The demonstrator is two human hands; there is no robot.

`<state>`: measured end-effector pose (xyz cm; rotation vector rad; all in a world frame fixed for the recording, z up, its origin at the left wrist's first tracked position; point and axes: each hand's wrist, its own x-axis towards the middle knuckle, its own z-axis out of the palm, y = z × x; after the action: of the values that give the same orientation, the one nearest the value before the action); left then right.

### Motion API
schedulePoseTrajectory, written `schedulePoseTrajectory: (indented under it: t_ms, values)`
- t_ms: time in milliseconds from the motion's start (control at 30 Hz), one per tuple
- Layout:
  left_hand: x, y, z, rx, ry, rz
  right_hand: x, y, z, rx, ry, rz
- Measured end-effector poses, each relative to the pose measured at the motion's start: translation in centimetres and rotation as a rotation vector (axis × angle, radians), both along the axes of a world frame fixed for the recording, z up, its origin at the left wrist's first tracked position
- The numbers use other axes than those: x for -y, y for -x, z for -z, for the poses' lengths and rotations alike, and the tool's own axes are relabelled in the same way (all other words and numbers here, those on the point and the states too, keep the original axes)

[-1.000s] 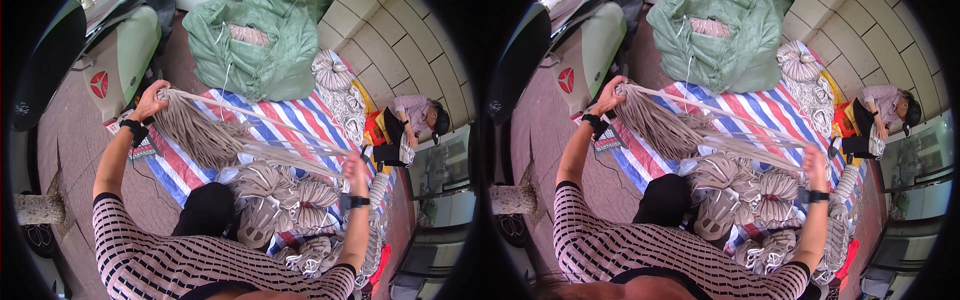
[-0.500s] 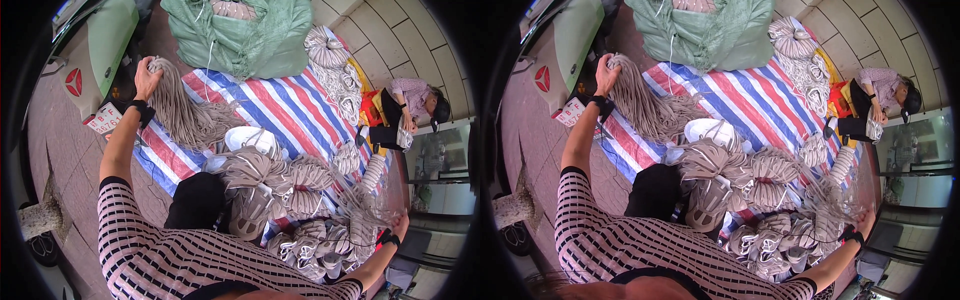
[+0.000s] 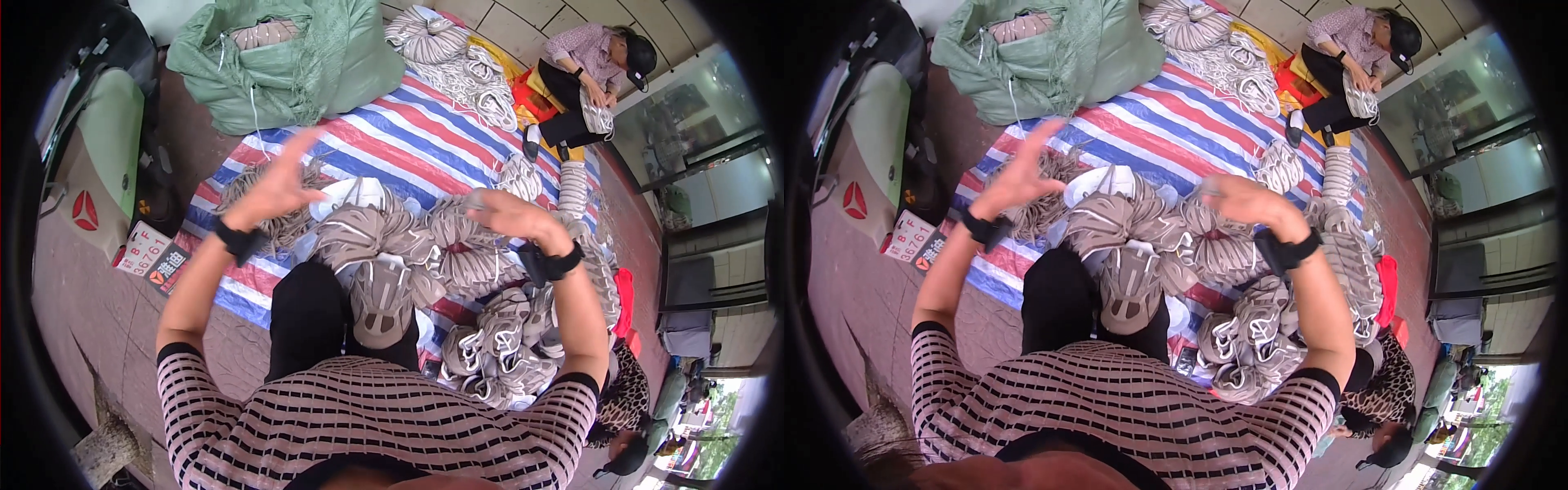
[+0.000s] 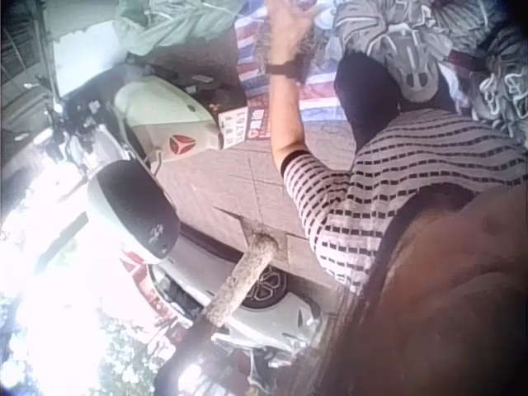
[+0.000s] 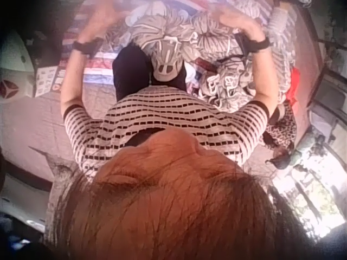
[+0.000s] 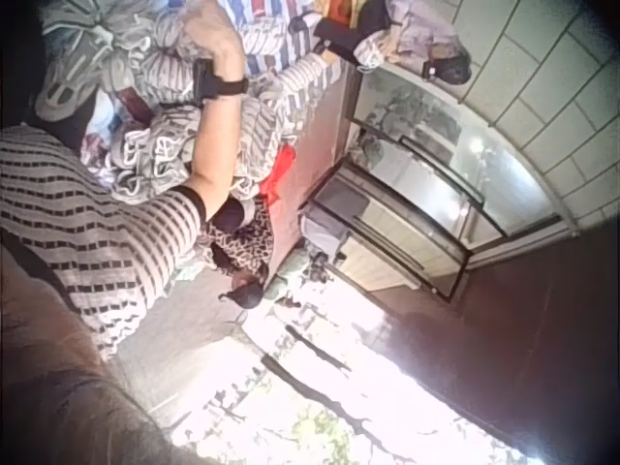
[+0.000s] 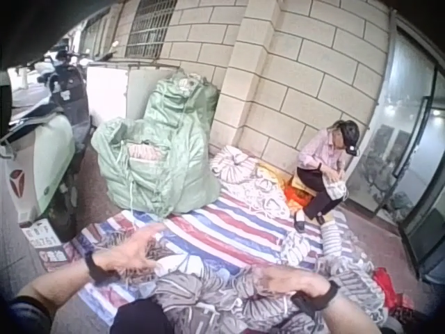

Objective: Manually lacing shoes and organizing shoe bundles as part of manufacturing.

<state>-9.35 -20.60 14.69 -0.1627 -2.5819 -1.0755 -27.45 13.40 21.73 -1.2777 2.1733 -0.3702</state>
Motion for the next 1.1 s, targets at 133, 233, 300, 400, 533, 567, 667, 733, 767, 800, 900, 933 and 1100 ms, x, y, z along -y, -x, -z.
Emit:
schedulePoseTrajectory:
  t_ms: [133,233,300,400,533,567,667,733,767,800,900,933,1100]
  values:
    - [-12.3,0.2,-4.0,-0.071,-0.106,0.297,5.2,-9.1,-4.6,-0.101,-0.131,-0.133]
    - [-15.2,-1.6,-4.0,0.013,-0.417,0.295,3.5,-12.3,-5.7,-0.092,0.153,-0.042]
    - [-12.7,-3.7,-4.0,0.238,-0.314,0.318,0.1,-12.1,-6.3,-0.079,0.217,-0.049]
    - [-6.5,-9.1,-4.3,0.206,0.028,0.138,-5.8,-13.4,-7.9,-0.100,0.343,0.065]
    - [0.2,-18.5,-6.2,0.130,0.114,-0.193,-14.5,-15.6,-8.5,-0.194,0.318,0.348]
    - [1.3,-21.2,-6.8,0.131,0.129,-0.351,-15.8,-16.4,-8.2,-0.186,0.318,0.349]
    - [3.6,-28.7,-7.9,0.139,0.028,-0.620,-19.7,-19.4,-7.2,-0.299,0.170,0.500]
    - [5.2,-32.5,-6.0,0.171,-0.045,-0.670,-22.4,-21.5,-6.3,-0.330,0.064,0.628]
    - [5.6,-34.7,-4.1,0.197,-0.112,-0.732,-23.9,-22.3,-4.9,-0.377,0.074,0.641]
    - [5.7,-36.8,-1.4,0.195,0.034,-0.738,-26.0,-22.6,-3.1,-0.289,0.135,0.656]
    - [1.7,-40.0,7.8,0.515,0.303,-0.687,-31.1,-23.3,4.9,-0.421,0.110,0.585]
    - [-0.6,-40.6,10.1,0.671,0.475,-0.561,-31.0,-24.0,7.7,-0.434,-0.159,0.696]
    - [-5.3,-44.1,17.2,0.832,0.491,-0.201,-31.4,-28.8,20.0,-0.255,-0.114,0.429]
